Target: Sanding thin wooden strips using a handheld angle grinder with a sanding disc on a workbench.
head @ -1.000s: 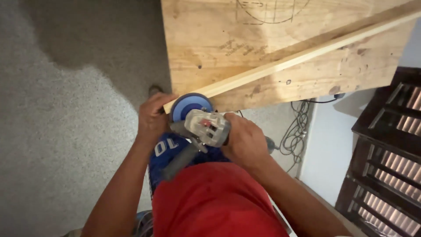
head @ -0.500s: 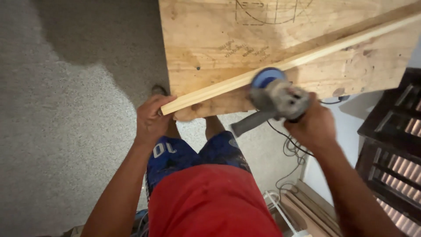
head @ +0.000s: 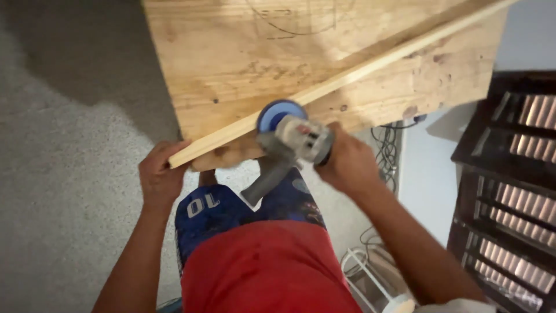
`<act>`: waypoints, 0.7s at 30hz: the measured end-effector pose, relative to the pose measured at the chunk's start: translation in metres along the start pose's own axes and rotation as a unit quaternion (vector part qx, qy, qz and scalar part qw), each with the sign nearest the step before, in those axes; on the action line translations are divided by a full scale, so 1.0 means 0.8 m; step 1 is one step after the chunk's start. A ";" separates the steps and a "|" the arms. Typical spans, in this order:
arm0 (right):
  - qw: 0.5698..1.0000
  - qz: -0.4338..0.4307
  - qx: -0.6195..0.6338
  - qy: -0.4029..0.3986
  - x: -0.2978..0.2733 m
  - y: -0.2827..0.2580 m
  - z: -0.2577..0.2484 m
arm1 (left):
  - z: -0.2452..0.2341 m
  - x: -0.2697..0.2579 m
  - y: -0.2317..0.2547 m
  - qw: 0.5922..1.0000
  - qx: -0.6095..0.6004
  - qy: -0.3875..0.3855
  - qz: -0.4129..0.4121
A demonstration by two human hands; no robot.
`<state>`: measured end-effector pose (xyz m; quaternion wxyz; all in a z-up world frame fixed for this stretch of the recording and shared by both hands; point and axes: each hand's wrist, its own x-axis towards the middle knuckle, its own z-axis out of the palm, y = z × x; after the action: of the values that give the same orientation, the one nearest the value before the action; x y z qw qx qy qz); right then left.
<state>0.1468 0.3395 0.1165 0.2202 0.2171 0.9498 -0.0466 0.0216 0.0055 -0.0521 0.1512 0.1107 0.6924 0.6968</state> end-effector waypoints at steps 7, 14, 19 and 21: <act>0.998 0.068 0.001 -0.018 0.038 0.131 -0.050 | 0.014 0.002 0.030 0.998 0.054 0.016 -0.014; 0.976 0.196 0.034 -0.093 0.078 0.223 -0.107 | 0.009 -0.009 0.040 0.979 0.196 -0.019 -0.058; 0.991 0.083 0.051 -0.093 0.051 0.156 -0.080 | 0.019 -0.006 0.059 0.976 0.186 -0.004 -0.115; 0.979 0.067 0.079 -0.175 0.035 0.091 -0.081 | 0.013 -0.011 0.049 0.980 0.174 -0.010 -0.091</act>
<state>0.1295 0.4281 0.1630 0.3679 0.2856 0.8732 -0.1436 0.0315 0.0118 -0.0124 0.1992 0.0787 0.8089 0.5475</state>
